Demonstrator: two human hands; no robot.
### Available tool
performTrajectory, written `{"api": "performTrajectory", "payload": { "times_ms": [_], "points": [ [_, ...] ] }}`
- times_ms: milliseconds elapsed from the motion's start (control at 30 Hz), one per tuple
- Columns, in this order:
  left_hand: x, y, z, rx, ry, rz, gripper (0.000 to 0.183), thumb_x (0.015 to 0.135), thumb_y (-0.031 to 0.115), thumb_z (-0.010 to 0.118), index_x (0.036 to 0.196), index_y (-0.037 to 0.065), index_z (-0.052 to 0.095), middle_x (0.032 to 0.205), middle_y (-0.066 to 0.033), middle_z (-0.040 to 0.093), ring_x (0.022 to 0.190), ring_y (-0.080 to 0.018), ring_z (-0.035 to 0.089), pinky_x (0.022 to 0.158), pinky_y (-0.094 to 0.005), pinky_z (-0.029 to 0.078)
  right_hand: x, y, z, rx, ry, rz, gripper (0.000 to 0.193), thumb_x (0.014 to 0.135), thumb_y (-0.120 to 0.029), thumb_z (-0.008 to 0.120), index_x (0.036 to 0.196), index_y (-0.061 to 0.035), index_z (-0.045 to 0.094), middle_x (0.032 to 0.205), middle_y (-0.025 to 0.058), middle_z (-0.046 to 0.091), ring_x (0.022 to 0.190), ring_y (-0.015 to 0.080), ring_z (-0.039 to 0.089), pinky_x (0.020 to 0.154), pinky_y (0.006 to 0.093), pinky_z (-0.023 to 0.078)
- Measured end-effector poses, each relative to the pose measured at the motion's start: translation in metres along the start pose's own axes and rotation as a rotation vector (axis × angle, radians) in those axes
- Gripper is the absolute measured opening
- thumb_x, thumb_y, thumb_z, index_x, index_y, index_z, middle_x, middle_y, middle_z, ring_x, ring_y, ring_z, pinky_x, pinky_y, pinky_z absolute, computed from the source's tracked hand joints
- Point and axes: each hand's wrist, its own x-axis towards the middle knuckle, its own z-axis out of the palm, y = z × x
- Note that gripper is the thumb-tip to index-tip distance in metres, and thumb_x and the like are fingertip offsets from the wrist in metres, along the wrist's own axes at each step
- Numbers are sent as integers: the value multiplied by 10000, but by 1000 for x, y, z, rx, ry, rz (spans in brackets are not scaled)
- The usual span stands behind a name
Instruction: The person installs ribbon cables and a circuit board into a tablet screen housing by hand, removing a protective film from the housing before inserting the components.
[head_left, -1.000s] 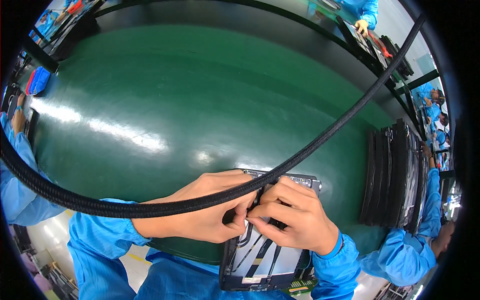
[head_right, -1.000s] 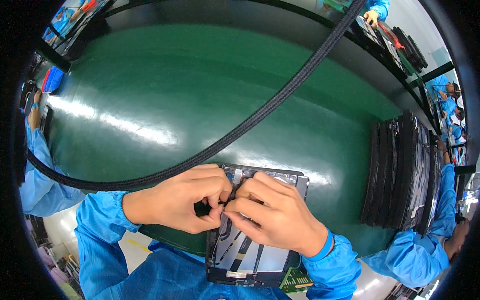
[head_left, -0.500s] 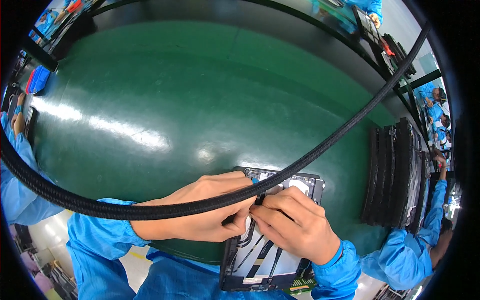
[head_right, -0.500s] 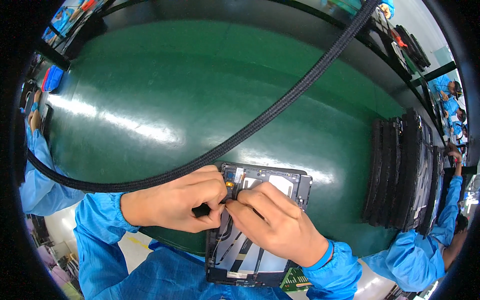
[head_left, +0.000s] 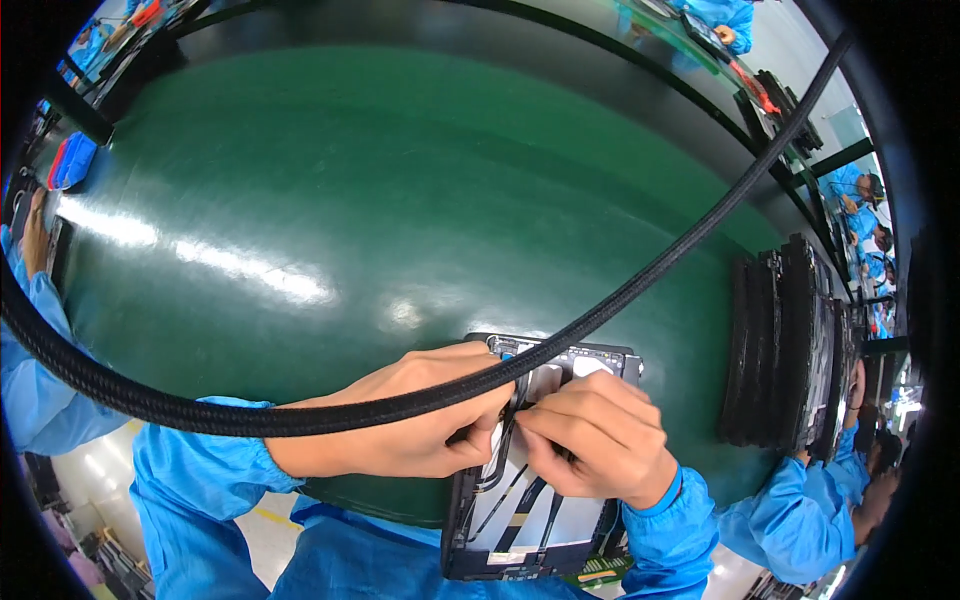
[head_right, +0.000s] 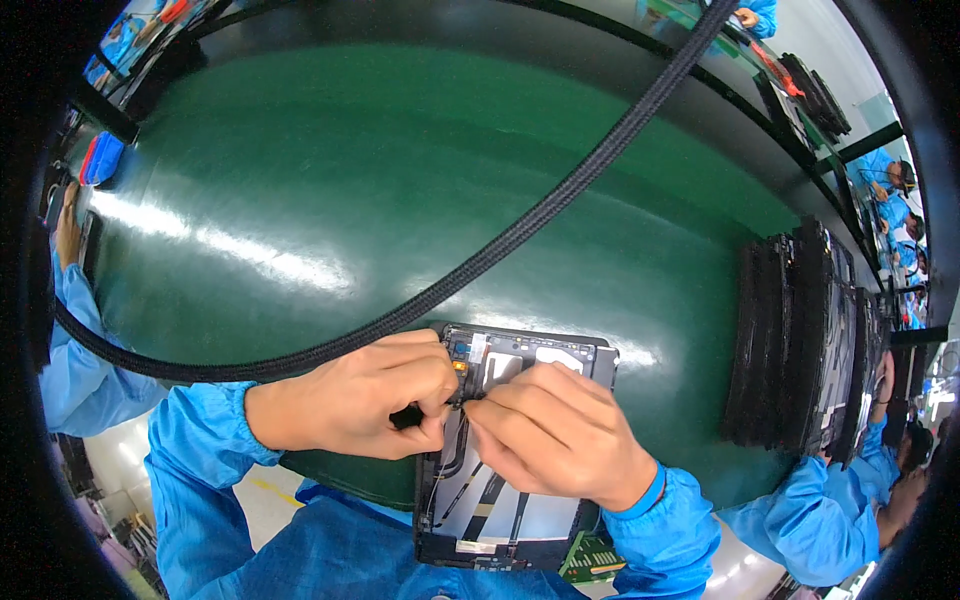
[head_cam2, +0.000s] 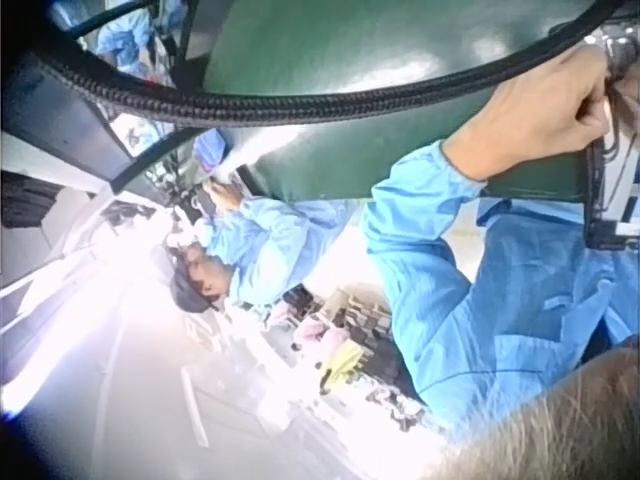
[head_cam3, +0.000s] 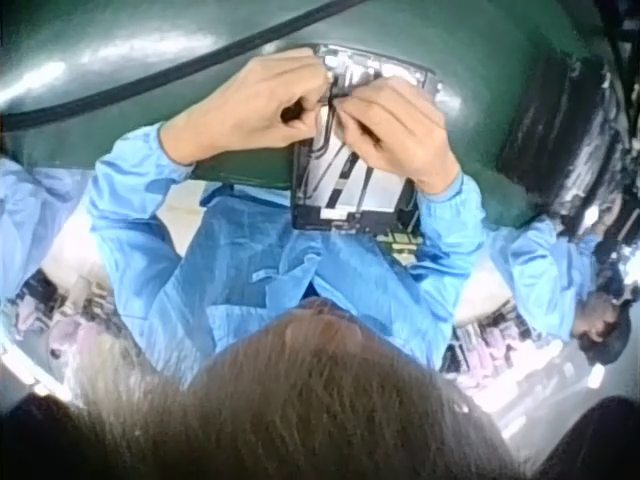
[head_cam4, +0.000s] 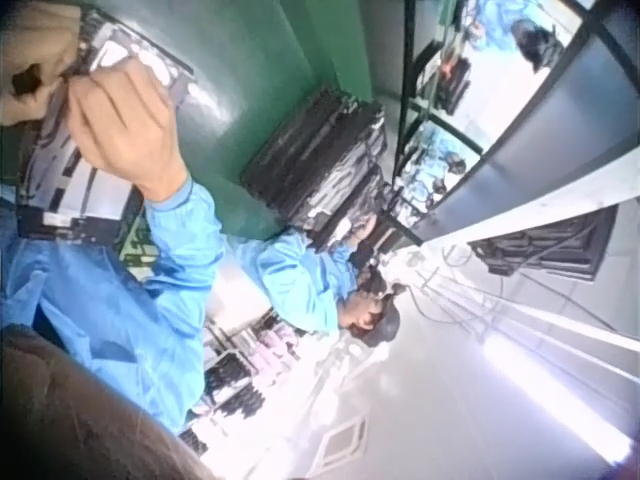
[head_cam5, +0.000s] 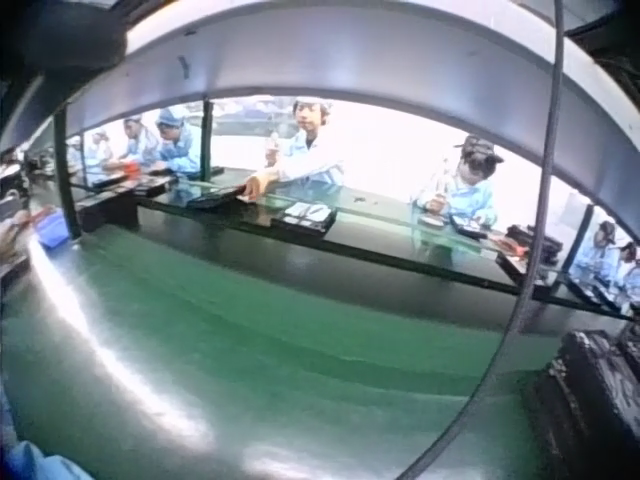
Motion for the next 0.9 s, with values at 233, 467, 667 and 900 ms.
{"api": "performTrajectory", "payload": {
  "times_ms": [233, 467, 667, 900],
  "points": [
    [1, -1, -1, 10, -19, -20, 291, 804, -68, 810, 853, 60, 554, 898, -97, 648, 819, -316, 623, 727, -416, 518, -12, 23, -39, -199, 191, 119, 159, 728, 16, 804, 878, -35, 787, 823, 93, 726, 711, 262, 660, 651, 355, 519],
    [-3, 1, -2, 35, -7, -48, 293, 791, -56, 835, 850, 59, 573, 916, -97, 681, 807, -297, 652, 706, -400, 530, -42, 24, -62, 95, -65, 656, 190, 764, -65, 835, 943, -35, 776, 781, 59, 593, 697, 184, 549, 601, 326, 405],
    [-2, 2, -6, 8, -24, -59, 300, 781, -66, 840, 850, 56, 575, 923, -102, 688, 809, -291, 658, 718, -405, 531, -29, 14, -51, 45, -47, 586, 288, 758, -125, 931, 1018, -51, 830, 808, 40, 585, 732, 166, 552, 631, 316, 408],
    [-3, 0, -4, 24, -8, -40, 309, 775, -71, 841, 855, 57, 572, 923, -102, 678, 810, -294, 661, 750, -399, 533, -22, 11, -45, -25, -130, 516, 154, 868, -108, 900, 912, -60, 761, 790, 74, 602, 751, 207, 575, 717, 345, 448]
  ]
}}
